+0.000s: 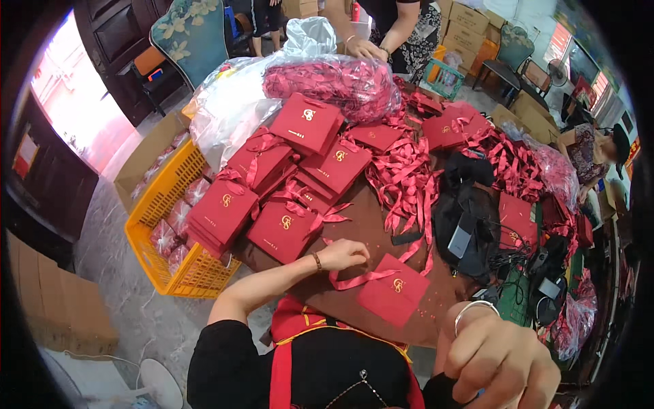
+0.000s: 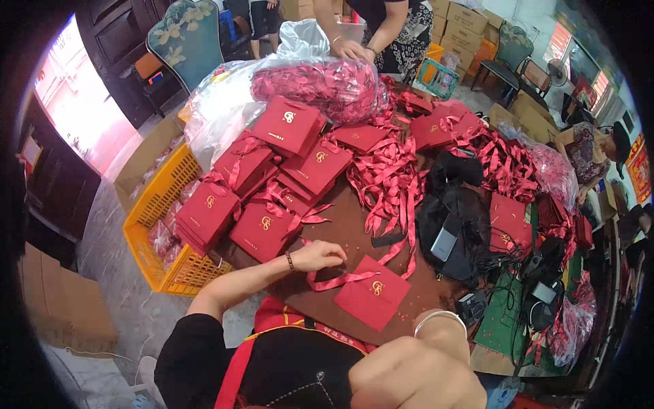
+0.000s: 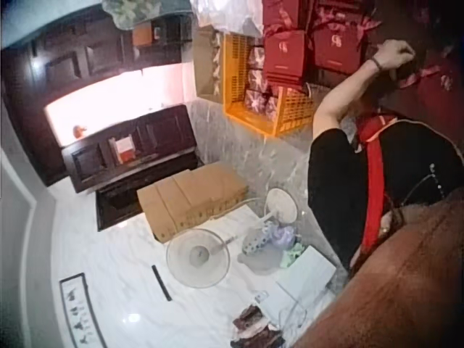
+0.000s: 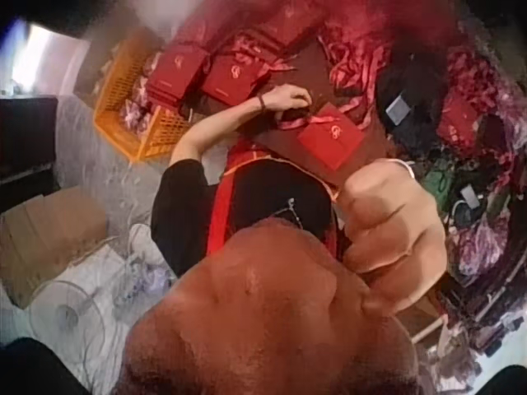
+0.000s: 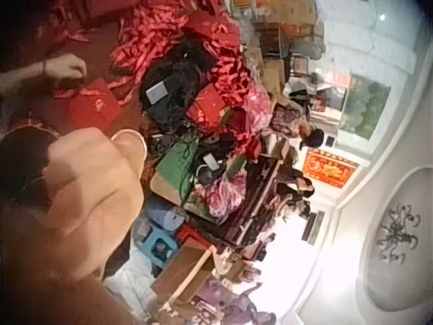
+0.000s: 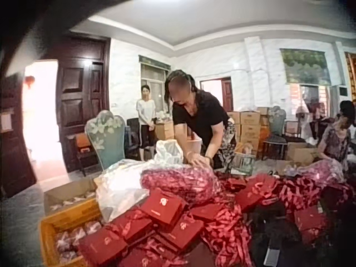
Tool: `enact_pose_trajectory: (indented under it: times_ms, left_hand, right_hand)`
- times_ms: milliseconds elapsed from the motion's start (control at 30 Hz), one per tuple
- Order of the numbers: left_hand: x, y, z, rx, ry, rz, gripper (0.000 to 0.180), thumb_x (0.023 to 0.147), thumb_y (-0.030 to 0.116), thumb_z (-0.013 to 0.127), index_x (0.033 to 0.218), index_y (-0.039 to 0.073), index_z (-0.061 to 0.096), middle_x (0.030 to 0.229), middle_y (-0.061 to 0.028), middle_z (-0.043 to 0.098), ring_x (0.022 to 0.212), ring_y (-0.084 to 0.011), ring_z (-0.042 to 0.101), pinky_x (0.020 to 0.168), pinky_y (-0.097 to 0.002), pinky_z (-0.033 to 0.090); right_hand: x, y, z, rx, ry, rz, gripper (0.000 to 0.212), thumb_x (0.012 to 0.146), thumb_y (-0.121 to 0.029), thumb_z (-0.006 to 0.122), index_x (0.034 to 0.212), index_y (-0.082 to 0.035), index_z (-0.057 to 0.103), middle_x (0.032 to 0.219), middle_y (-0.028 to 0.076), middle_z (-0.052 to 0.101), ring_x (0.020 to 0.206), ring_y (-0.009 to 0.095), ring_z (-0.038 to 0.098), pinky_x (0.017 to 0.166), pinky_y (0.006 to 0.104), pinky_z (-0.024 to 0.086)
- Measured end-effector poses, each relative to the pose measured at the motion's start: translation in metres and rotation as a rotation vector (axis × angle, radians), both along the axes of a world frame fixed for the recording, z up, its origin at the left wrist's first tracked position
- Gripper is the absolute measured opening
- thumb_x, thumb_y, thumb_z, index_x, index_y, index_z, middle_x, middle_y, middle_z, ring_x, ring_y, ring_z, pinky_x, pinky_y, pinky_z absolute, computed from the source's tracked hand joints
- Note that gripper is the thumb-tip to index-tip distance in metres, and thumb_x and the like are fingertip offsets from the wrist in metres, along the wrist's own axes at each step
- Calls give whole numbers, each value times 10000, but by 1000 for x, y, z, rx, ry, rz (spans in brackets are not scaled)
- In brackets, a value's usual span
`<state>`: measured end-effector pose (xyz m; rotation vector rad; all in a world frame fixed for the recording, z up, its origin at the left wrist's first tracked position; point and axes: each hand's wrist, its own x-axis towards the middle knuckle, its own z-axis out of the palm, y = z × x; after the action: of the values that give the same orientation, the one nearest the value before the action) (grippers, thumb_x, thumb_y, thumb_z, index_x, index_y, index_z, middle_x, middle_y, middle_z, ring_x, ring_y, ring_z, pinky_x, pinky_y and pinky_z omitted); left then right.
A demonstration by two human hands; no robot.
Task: The person threads ribbon handles through holes in red gift bags by hand, fastens the ribbons, and stacks the finished gift bags on the table.
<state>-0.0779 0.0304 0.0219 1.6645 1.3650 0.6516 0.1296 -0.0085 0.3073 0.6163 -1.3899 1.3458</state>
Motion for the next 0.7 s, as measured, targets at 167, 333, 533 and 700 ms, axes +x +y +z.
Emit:
enact_pose_trajectory:
  times_ms: [167, 333, 533, 700]
  left_hand:
    - [6, -1, -21, -102, -135, 105, 223, 816, 230, 550, 936, 67, 643, 805, -80, 665, 715, -183, 632, 651, -306, 484]
    - [6, -3, -22, -79, -97, 88, 226, 818, 223, 555, 941, 52, 636, 812, -75, 667, 728, -178, 633, 654, -301, 480]
    - [4, -3, -25, -28, -29, 85, 226, 835, 195, 553, 986, 46, 630, 767, -45, 646, 684, -109, 590, 624, -260, 461]
    - [9, -1, -24, 7, 22, 99, 236, 817, 270, 544, 944, 95, 638, 879, -90, 665, 829, -246, 635, 708, -349, 483]
  right_hand:
    - [4, 8, 8, 199, -81, 180, 84, 776, -156, 650, 850, -122, 627, 677, 71, 565, 463, 120, 407, 414, 238, 292]
    - [4, -7, 5, 144, -21, 38, 111, 784, -185, 663, 836, -104, 609, 694, 75, 565, 459, 110, 417, 416, 240, 297]
    - [-3, 1, 13, 262, -99, 245, 105, 806, -175, 652, 842, -85, 611, 706, 83, 577, 416, 109, 412, 385, 236, 269]
    - [-1, 3, 15, 281, -99, 196, 193, 822, -257, 656, 803, -69, 614, 664, 60, 578, 410, 105, 420, 377, 235, 271]
